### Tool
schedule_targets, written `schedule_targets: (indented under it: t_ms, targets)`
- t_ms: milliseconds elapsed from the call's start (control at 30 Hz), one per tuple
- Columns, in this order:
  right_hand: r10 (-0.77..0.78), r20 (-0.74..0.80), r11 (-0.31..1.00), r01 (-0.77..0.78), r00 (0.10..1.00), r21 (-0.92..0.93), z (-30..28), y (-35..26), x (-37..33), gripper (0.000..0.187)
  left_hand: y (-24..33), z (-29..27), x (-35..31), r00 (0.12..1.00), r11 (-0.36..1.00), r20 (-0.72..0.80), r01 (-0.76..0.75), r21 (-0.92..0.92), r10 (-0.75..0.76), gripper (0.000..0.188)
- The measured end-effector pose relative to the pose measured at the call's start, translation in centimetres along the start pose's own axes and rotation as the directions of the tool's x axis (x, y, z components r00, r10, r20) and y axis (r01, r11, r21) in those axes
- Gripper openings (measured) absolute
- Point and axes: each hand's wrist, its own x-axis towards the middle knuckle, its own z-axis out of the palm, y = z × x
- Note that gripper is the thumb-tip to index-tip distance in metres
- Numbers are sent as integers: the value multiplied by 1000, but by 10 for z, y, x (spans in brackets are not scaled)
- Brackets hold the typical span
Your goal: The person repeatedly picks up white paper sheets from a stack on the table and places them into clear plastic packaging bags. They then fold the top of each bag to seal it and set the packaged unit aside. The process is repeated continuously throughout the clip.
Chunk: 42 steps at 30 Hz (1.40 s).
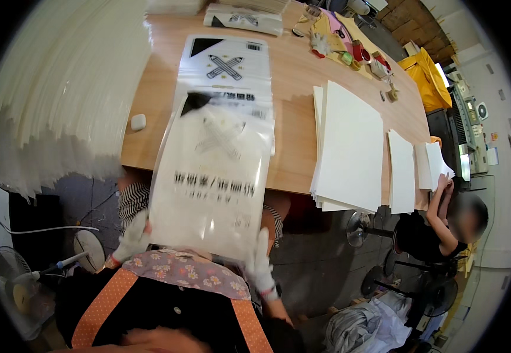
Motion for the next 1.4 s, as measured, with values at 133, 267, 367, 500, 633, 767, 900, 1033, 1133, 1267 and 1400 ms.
schedule_targets:
  t_ms: [133, 267, 367, 500, 633, 767, 900, 1033, 1133, 1267, 1400]
  targets:
    - [-57, 30, 998, 57, 998, 10, 11, -20, -32, 52, -23, 9, 1, 992, 994, 71, -104, -38, 107, 36]
    - [52, 95, 990, -39, 994, -137, -8, -18, 2, 50, -30, 27, 2, 874, 524, -31, -261, 810, 484, 24]
    - [153, -75, 987, -148, 985, 62, -37, -11, 24, 46, -4, 13, 26, 929, 821, -108, 255, -510, -355, 10]
    - [211, 187, 684, -282, 959, 673, -43, 40, 2, 37, 24, 10, 40, 988, 966, -156, -29, -255, -11, 16]
    - [396, 90, 345, -239, 914, 908, -14, 65, 48, 31, 112, -4, 106, 944, 928, -72, -330, -173, 322, 9]
    - [230, 121, 375, -203, 966, 904, 45, 7, 71, 33, 191, -34, 124, 780, 770, 12, -620, 148, 626, 7]
    - [134, -6, 114, -9, 991, 993, 21, -70, 119, 36, 263, -92, 89, 580, 490, 208, -794, 360, 788, 10]
    - [-55, -257, 420, 256, 965, 871, -88, -197, 174, 39, 314, -177, 46, 738, 754, 168, -654, -59, 653, 25]
    - [-429, -367, 266, 504, 826, 822, -152, -304, 216, 41, 331, -246, 26, 786, 787, -53, -610, 90, 616, 28]
    - [-748, -476, -9, 724, -463, -690, -182, -442, 306, 38, 349, -359, -4, 617, 795, -506, -522, 310, 603, 31]
    - [-980, -75, -92, 758, -183, -646, -183, -527, 322, 35, 339, -484, -39, 253, 783, -854, -570, 249, 455, 34]
